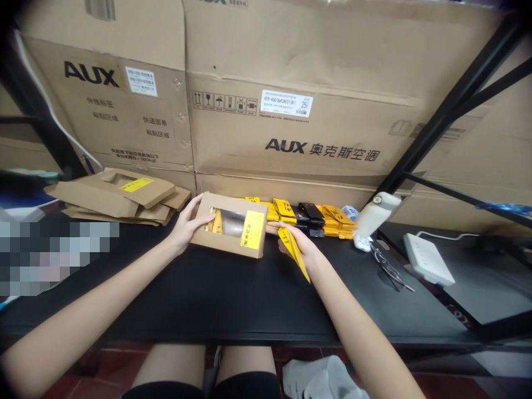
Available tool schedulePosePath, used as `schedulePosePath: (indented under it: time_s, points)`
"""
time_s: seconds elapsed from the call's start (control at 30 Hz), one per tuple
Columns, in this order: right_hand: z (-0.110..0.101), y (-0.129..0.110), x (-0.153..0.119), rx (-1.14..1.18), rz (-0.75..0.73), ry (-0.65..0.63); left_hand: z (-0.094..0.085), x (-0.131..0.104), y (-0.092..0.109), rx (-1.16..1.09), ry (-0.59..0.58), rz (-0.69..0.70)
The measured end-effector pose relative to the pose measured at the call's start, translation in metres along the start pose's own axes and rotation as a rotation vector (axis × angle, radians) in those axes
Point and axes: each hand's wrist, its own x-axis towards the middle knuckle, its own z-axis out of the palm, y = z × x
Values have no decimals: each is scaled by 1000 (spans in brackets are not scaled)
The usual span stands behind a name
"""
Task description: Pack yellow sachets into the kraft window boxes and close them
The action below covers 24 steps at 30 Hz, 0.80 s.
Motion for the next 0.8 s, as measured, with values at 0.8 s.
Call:
schedulePosePath:
  time_s: [0.8]
  points:
    - [-22,-2,20,142,-239,589,-7,6,-5,63,129,144]
